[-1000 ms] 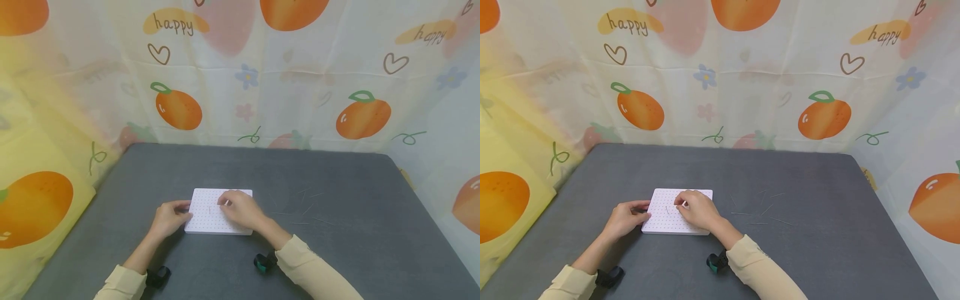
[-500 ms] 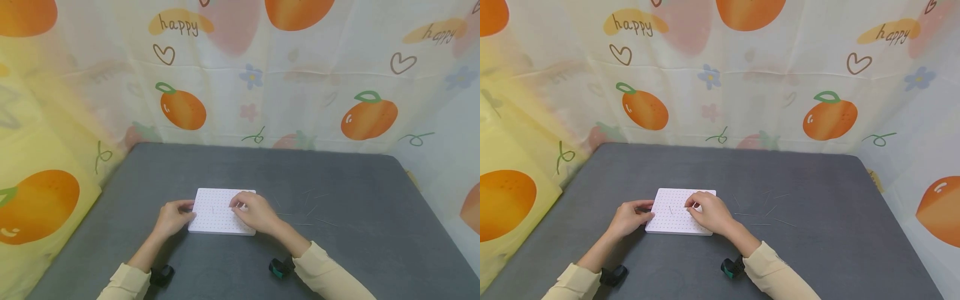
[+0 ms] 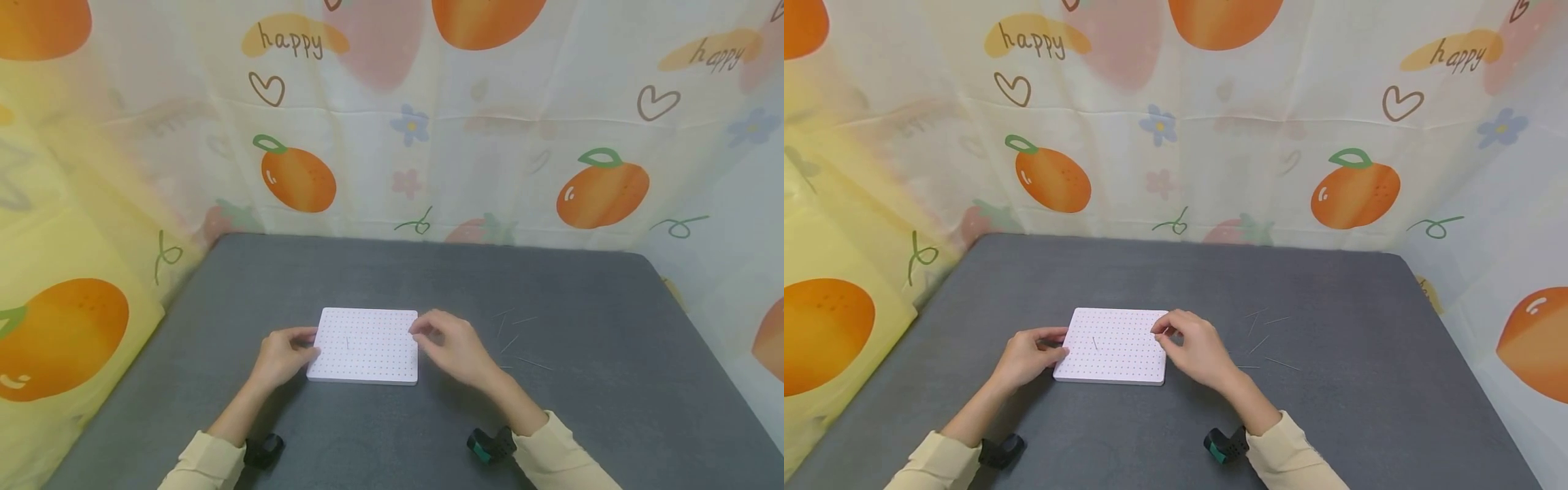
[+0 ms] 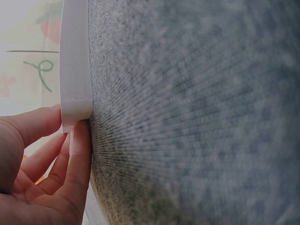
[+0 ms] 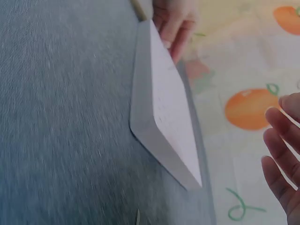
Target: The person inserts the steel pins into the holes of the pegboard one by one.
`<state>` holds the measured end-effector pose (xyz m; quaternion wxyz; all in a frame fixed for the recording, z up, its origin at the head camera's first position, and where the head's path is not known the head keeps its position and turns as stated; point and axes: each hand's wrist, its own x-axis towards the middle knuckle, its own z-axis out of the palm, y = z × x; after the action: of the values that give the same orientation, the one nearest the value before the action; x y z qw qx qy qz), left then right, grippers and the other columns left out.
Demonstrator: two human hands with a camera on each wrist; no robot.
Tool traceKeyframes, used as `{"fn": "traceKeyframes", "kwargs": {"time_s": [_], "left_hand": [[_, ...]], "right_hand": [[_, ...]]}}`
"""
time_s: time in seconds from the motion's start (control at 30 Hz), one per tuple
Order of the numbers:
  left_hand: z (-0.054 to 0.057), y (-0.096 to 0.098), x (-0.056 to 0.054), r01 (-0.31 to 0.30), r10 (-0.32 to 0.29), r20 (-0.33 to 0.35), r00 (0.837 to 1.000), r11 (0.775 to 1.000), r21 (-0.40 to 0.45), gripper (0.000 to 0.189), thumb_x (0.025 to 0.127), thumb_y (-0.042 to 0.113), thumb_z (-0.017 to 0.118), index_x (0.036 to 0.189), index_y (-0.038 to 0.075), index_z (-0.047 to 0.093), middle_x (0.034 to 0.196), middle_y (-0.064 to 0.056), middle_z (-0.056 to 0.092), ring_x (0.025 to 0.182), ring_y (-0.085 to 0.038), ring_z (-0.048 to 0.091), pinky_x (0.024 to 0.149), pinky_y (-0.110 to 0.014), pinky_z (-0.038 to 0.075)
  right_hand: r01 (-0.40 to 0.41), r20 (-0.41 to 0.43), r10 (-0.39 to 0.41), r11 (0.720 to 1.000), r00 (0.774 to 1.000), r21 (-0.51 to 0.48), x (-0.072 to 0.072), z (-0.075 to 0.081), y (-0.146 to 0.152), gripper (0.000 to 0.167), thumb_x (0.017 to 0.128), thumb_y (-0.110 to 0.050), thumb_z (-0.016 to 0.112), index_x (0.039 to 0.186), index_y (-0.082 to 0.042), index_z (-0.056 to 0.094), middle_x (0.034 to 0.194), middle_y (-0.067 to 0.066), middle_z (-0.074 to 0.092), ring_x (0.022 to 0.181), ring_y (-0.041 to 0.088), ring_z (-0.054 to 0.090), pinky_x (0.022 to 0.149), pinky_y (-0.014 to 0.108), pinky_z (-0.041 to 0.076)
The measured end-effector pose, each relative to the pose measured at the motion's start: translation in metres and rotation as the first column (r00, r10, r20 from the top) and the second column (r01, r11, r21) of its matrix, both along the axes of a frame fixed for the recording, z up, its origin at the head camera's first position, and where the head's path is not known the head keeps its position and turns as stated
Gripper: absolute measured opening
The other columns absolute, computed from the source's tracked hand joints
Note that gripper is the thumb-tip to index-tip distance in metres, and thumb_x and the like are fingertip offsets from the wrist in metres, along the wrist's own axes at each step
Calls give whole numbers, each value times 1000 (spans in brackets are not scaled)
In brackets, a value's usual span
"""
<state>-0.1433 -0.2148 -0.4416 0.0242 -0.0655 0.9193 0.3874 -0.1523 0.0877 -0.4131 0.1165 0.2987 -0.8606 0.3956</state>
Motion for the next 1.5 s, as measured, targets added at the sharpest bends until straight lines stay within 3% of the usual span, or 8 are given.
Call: {"fn": "traceKeyframes", "kwargs": {"time_s": [0.47, 0.67, 1.07, 1.23, 1.5], "left_hand": [[-1, 0, 0, 9, -9, 4, 1000, 1000, 4, 40, 77, 9, 70, 115, 1, 62, 103, -14, 67, 70, -14, 60, 55, -27, 44], [-2, 0, -1, 13, -13, 4, 1000, 1000, 6, 40, 77, 9, 70, 116, 1, 62, 103, -15, 66, 72, -15, 61, 56, -26, 45], [-4, -1, -2, 0, 0, 4, 1000, 1000, -15, 41, 77, 10, 70, 116, 2, 62, 104, -14, 66, 71, -16, 60, 55, -25, 44], [-7, -1, -3, -2, 2, -10, 1000, 1000, -16, 41, 77, 9, 70, 116, 2, 62, 102, -14, 66, 69, -14, 60, 53, -23, 43], [-8, -2, -3, -2, 2, 1, 1000, 1000, -10, 41, 77, 9, 70, 117, 2, 61, 102, -13, 66, 68, -14, 59, 54, -25, 44]], "right_hand": [[118, 18, -117, 991, 993, -64, 3, -1, 59, 16, 81, -6, 67, 92, -17, 65, 88, -12, 63, 78, 4, 58, 68, 34, 49], [197, 58, -192, 977, 980, -78, 7, -3, 82, 17, 83, -6, 66, 94, -18, 64, 89, -8, 65, 79, 5, 60, 69, 29, 49], [339, 116, -337, 941, 934, 5, 15, -18, 120, 17, 85, -7, 63, 99, -16, 62, 95, -5, 64, 85, 2, 58, 75, 32, 49], [365, 141, -368, 930, 919, 49, 18, -27, 132, 15, 87, -14, 62, 101, -14, 61, 98, -1, 65, 90, 8, 59, 76, 34, 49], [403, 178, -417, 908, 891, 113, 23, -38, 147, 17, 87, -16, 63, 103, -12, 61, 95, -1, 66, 84, 6, 59, 70, 23, 48]]}}
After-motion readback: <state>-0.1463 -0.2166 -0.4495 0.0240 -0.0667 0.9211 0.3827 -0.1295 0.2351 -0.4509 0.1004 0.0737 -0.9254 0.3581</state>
